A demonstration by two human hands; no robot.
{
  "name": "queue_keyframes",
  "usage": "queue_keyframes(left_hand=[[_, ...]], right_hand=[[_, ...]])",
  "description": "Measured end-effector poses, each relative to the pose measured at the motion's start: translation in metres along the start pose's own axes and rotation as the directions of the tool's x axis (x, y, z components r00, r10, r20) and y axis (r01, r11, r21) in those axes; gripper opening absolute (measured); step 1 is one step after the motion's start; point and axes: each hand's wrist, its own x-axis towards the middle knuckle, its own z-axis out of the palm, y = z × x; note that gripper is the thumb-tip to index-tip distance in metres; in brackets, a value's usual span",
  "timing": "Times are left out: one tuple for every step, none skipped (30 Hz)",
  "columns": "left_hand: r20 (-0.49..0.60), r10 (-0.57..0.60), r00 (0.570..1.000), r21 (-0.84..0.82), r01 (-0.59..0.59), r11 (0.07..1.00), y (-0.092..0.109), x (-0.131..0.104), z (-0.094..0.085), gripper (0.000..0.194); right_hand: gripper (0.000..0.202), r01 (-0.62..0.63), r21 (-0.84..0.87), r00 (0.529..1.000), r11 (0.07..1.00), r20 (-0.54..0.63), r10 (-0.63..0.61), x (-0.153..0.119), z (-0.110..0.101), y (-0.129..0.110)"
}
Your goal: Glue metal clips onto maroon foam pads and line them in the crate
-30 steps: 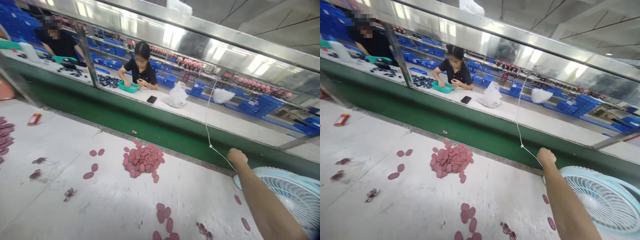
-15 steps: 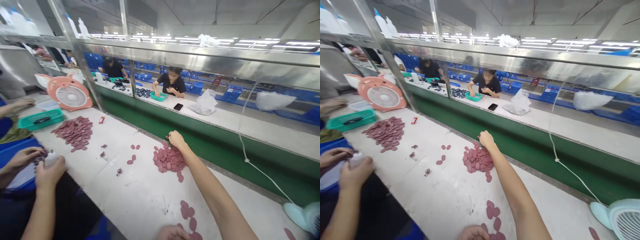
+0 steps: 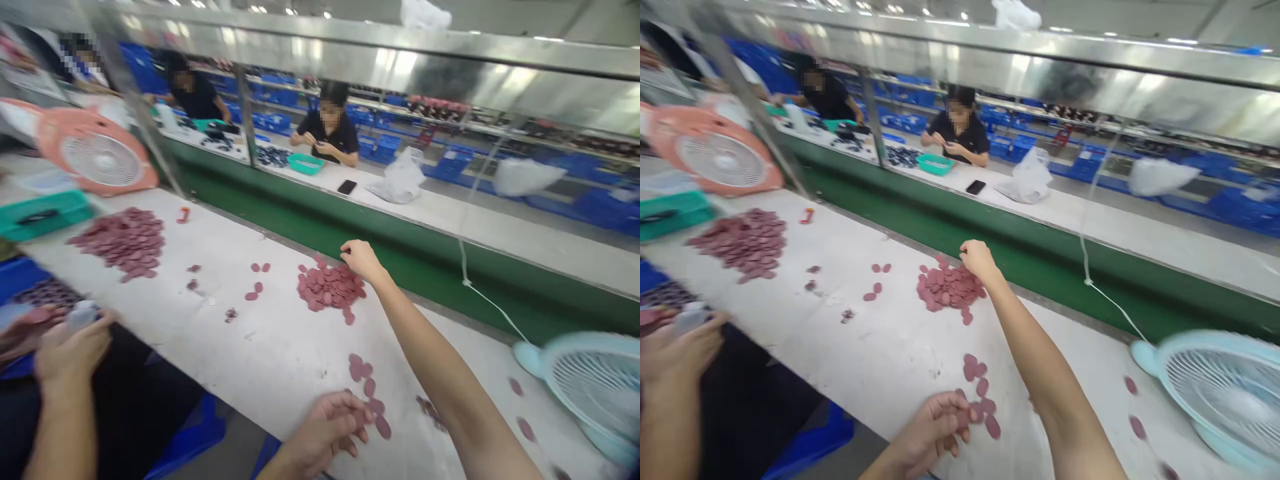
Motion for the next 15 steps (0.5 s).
queue_keyframes(left_hand=[[0.08, -0.06, 0.995, 0.0, 0.06, 0.998, -0.021, 0.002, 0.01, 0.023], [0.147, -0.094, 0.985, -0.008, 0.096, 0.995, -0.037, 0.003, 0.016, 0.022], [0.191, -0.102, 0.976, -0.033, 0.11, 0.993, -0.048, 0.003, 0.018, 0.023], [0.223, -0.109, 0.969, -0.051, 0.123, 0.991, -0.055, 0.003, 0.017, 0.026], [0.244, -0.113, 0.963, -0.067, 0.133, 0.989, -0.057, 0.004, 0.014, 0.029], [0.257, -0.118, 0.959, -0.078, 0.142, 0.987, -0.057, 0.005, 0.011, 0.03], [0.266, -0.126, 0.956, -0.081, 0.153, 0.985, -0.055, 0.006, 0.007, 0.031], [0.271, -0.134, 0.953, -0.08, 0.161, 0.984, -0.053, 0.007, 0.005, 0.031], [0.272, -0.139, 0.952, -0.079, 0.167, 0.983, -0.051, 0.008, 0.003, 0.031], [0.271, -0.144, 0.952, -0.075, 0.17, 0.983, -0.05, 0.008, 0.003, 0.031], [0.267, -0.148, 0.952, -0.07, 0.172, 0.983, -0.049, 0.007, 0.003, 0.031], [0.261, -0.152, 0.953, -0.063, 0.174, 0.983, -0.049, 0.007, 0.004, 0.031], [0.253, -0.156, 0.955, -0.056, 0.175, 0.983, -0.049, 0.006, 0.004, 0.031], [0.245, -0.159, 0.956, -0.048, 0.176, 0.983, -0.05, 0.005, 0.005, 0.031], [0.236, -0.163, 0.958, -0.041, 0.177, 0.983, -0.05, 0.005, 0.005, 0.031]], right_hand=[[0.031, -0.005, 0.011, 1.0, 1.0, 0.0, 0.005, -0.022, -0.006, 0.01], [0.029, -0.017, 0.022, 1.0, 1.0, -0.001, 0.017, -0.047, -0.011, 0.021], [0.026, -0.034, 0.031, 0.999, 0.999, -0.001, 0.034, -0.075, -0.014, 0.03], [0.024, -0.058, 0.039, 0.998, 0.998, 0.001, 0.058, -0.105, -0.014, 0.039], [0.023, -0.09, 0.048, 0.996, 0.995, 0.004, 0.09, -0.136, -0.012, 0.046], [0.023, -0.128, 0.059, 0.992, 0.99, 0.008, 0.128, -0.167, -0.007, 0.052], [0.023, -0.171, 0.074, 0.985, 0.982, 0.012, 0.171, -0.195, 0.001, 0.057], [0.024, -0.217, 0.095, 0.976, 0.972, 0.011, 0.217, -0.22, 0.011, 0.061], [0.024, -0.26, 0.123, 0.965, 0.958, 0.007, 0.262, -0.242, 0.023, 0.065], [0.025, -0.299, 0.159, 0.953, 0.941, -0.003, 0.303, -0.26, 0.035, 0.069], [0.025, -0.328, 0.205, 0.941, 0.922, -0.019, 0.338, -0.274, 0.046, 0.073], [0.025, -0.344, 0.26, 0.93, 0.902, -0.039, 0.366, -0.285, 0.056, 0.076], [0.024, -0.349, 0.322, 0.919, 0.88, -0.065, 0.388, -0.295, 0.064, 0.077], [0.022, -0.342, 0.39, 0.907, 0.855, -0.099, 0.408, -0.305, 0.07, 0.078], [0.021, -0.327, 0.461, 0.891, 0.825, -0.14, 0.431, -0.315, 0.075, 0.078]])
